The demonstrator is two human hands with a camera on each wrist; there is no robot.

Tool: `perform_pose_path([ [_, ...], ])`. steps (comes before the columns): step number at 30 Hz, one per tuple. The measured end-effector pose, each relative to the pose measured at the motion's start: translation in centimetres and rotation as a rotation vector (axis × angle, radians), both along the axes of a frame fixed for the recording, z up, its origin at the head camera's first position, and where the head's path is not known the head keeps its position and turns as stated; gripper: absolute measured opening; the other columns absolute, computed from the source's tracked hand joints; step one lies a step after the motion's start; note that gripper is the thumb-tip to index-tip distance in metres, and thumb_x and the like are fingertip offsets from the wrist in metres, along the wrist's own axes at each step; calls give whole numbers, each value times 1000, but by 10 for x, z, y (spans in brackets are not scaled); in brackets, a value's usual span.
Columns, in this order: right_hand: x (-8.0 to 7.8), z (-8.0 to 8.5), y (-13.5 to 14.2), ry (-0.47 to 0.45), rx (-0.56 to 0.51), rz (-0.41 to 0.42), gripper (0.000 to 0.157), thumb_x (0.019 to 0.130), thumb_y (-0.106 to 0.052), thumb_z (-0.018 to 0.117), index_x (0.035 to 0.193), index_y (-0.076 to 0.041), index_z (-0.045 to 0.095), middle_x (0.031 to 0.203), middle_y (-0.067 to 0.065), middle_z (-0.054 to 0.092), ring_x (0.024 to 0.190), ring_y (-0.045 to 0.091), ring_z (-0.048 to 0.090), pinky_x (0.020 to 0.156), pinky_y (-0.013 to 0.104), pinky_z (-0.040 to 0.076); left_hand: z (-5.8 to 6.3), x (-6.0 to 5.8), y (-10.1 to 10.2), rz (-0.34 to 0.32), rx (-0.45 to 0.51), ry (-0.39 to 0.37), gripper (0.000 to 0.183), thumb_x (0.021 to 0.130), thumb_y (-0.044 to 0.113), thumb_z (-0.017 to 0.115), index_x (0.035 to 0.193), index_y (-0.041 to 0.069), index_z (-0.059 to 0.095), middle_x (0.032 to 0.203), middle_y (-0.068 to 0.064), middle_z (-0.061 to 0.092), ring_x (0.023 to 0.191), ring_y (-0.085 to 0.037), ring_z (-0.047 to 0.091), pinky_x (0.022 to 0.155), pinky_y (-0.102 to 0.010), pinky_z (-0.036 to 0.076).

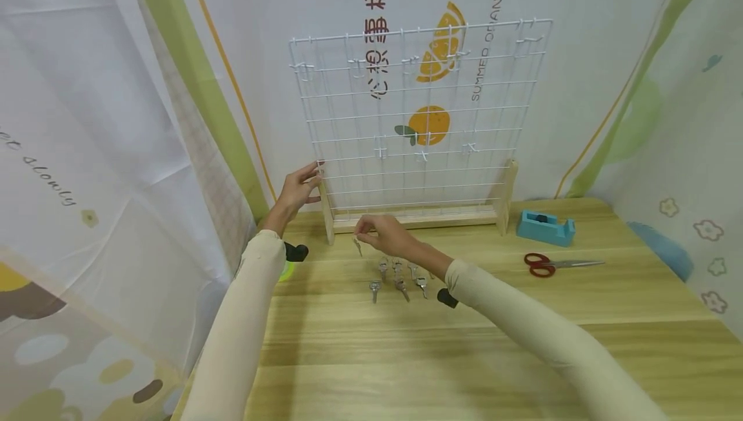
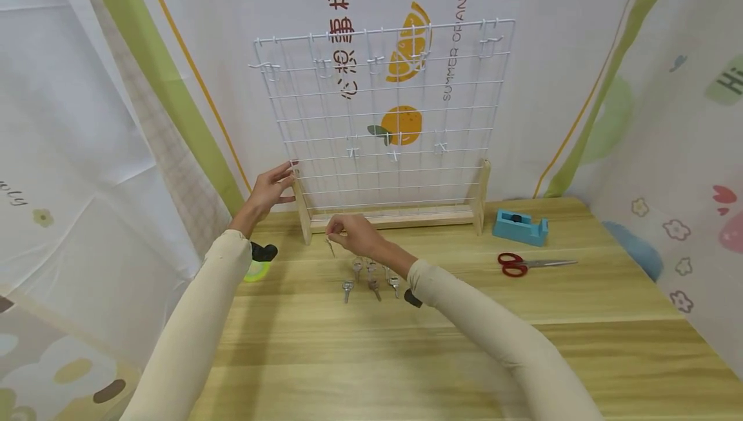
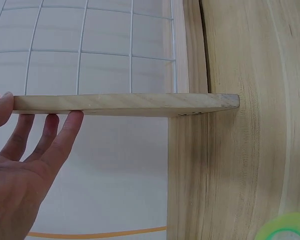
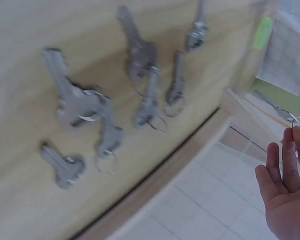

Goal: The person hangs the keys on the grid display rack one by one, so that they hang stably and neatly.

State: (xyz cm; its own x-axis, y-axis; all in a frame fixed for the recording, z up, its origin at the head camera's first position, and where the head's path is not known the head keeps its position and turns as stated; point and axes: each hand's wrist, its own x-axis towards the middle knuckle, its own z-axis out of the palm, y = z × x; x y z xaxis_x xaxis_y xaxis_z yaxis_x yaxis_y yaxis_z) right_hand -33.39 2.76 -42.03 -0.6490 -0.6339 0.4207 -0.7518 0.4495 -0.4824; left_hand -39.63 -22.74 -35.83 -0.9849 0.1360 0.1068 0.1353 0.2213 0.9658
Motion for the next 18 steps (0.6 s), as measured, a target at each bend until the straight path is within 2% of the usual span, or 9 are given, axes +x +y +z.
perform_pose_path([
  [8, -7, 39, -6, -33, -27, -3, 10, 100, -6, 70, 109, -3, 73, 96, 9, 78, 92, 24, 74, 90, 47, 61, 3, 2, 0, 30, 35, -31, 53, 110, 10, 53, 161, 18, 40, 164, -23, 34, 146, -40, 42, 103, -56, 55],
  [13, -15, 68, -7, 11, -58, -3, 12, 100, -3, 69, 111, -2, 74, 99, 11, 78, 94, 26, 74, 90, 46, 61, 4, 1, 1, 32, 65, -40, 53, 109, 9, 54, 160, 17, 42, 163, -22, 37, 145, -41, 44, 103, -58, 54],
  [18, -21, 99, -11, 39, -83, -17, 13, 100, -1, 69, 112, -1, 74, 103, 13, 77, 98, 26, 73, 99, 44, 58, 3, 0, 2, 31, 73, -52, 54, 110, 8, 53, 161, 14, 39, 163, -22, 37, 145, -38, 44, 104, -58, 53],
])
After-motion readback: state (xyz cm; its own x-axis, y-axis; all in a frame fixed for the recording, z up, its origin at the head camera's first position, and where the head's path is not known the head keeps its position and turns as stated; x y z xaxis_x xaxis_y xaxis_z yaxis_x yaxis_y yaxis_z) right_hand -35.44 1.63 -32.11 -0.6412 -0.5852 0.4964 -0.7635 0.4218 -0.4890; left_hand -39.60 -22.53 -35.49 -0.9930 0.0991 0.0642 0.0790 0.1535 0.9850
